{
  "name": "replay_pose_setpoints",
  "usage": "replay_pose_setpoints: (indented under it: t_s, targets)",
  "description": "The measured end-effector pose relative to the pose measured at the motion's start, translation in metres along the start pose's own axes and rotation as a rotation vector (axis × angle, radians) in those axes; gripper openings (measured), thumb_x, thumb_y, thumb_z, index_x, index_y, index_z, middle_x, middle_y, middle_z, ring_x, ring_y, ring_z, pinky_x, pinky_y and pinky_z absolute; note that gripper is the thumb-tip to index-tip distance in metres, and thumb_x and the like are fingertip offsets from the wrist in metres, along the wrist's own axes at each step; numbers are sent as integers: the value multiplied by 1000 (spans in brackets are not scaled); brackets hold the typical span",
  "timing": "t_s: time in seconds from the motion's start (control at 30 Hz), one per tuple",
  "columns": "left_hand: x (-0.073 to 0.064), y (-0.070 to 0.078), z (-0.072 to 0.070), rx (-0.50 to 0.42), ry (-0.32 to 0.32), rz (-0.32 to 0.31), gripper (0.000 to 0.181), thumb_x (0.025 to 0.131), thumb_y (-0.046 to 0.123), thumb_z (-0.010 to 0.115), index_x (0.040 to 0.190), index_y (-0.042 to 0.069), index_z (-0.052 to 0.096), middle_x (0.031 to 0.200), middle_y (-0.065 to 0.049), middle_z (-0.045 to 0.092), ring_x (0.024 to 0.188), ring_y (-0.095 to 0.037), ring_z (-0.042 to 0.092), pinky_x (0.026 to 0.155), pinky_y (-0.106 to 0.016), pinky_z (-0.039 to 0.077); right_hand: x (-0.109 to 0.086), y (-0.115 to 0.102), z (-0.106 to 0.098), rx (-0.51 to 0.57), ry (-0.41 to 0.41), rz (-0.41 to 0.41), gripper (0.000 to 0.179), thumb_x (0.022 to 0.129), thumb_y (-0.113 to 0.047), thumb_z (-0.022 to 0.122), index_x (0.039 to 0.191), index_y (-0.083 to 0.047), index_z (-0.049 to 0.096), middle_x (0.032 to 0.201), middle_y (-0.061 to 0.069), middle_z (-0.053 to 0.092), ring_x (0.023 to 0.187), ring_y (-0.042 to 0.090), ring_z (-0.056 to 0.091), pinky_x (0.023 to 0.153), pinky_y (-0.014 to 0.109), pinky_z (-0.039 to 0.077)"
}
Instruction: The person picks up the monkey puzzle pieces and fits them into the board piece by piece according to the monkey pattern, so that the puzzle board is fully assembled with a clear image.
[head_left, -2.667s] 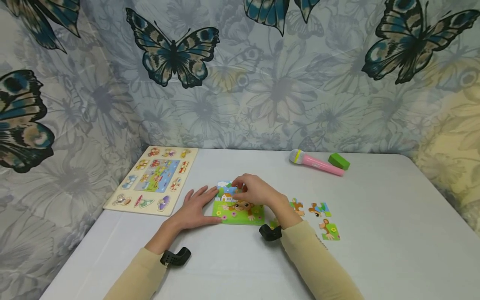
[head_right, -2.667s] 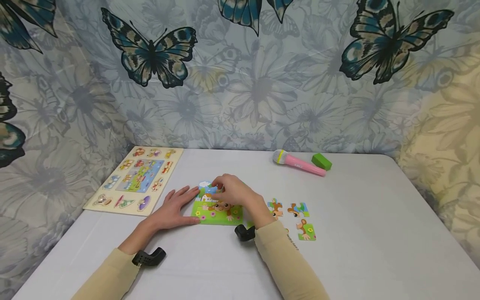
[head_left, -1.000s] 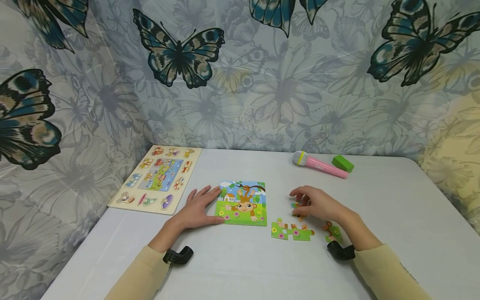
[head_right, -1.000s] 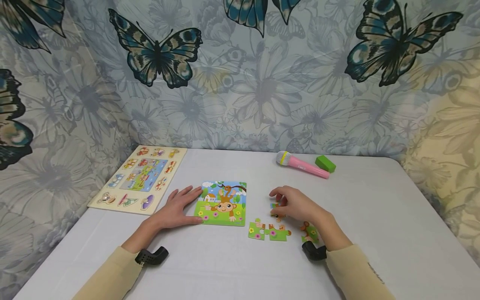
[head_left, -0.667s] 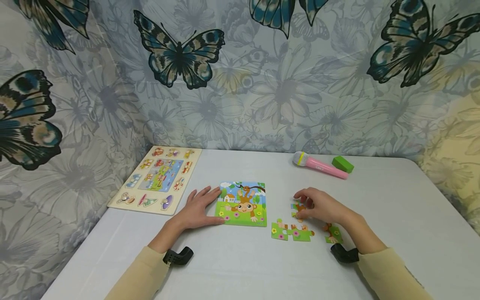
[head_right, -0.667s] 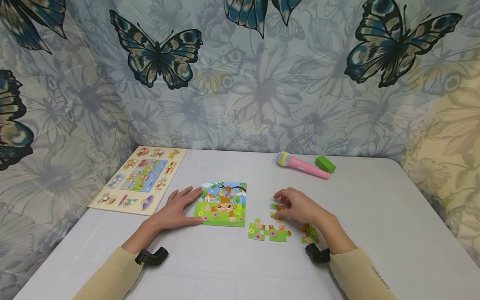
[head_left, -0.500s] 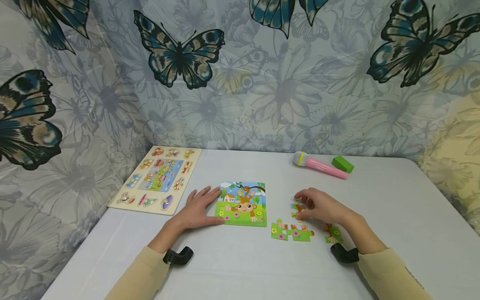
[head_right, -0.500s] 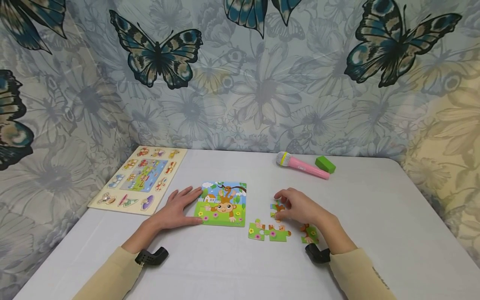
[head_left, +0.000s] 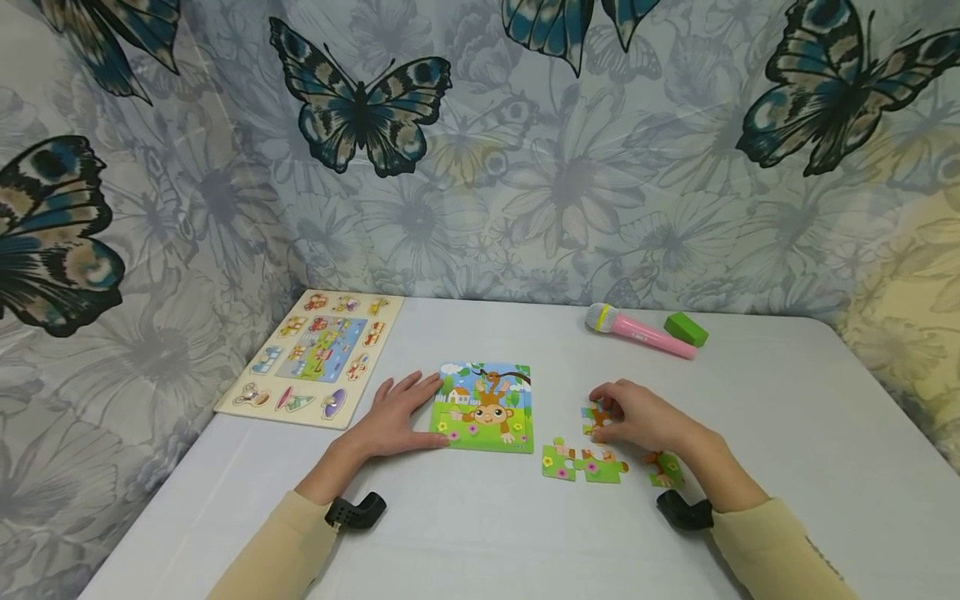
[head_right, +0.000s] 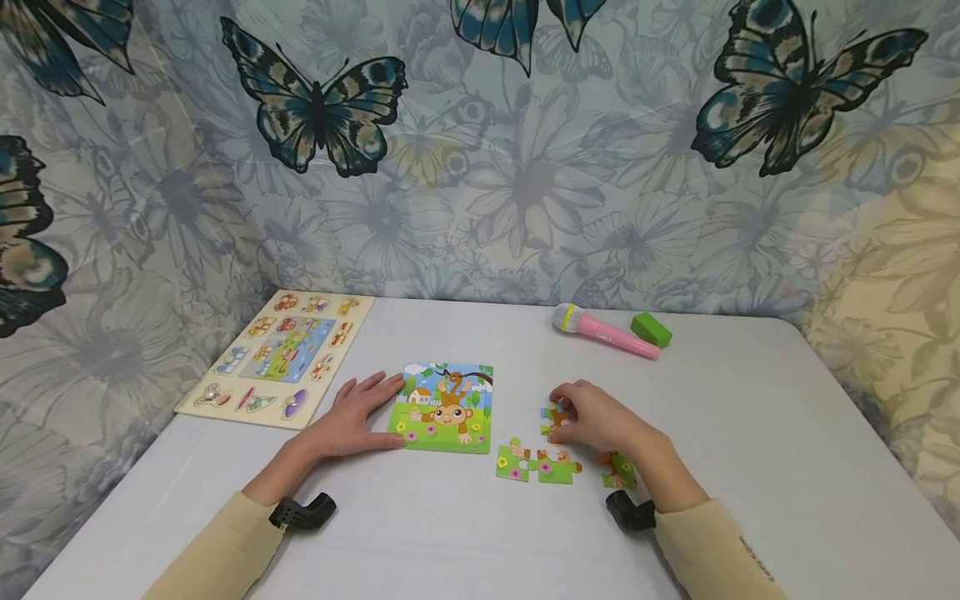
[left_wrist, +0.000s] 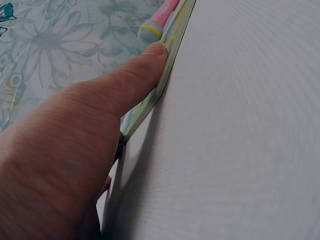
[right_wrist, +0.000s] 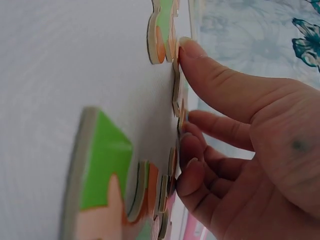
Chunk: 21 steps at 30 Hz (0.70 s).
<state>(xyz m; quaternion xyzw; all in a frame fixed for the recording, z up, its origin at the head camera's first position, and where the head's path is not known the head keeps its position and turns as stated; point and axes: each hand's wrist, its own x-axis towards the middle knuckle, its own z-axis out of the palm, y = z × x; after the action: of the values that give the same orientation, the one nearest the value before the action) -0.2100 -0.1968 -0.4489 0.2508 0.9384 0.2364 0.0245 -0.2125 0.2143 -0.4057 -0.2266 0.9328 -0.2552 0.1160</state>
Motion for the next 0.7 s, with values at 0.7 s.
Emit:
replay_pose_setpoints:
  t_s: [0.7]
  targets:
    - [1,0,0,3,1,17,97,82,60,74,156,8,39,160,-6,37,150,-35,21,115,-65,5,-2,1,-2,85,99,-39,38,89,-16,80,119,-1,63,97,1,57,88,20,53,76,37,49]
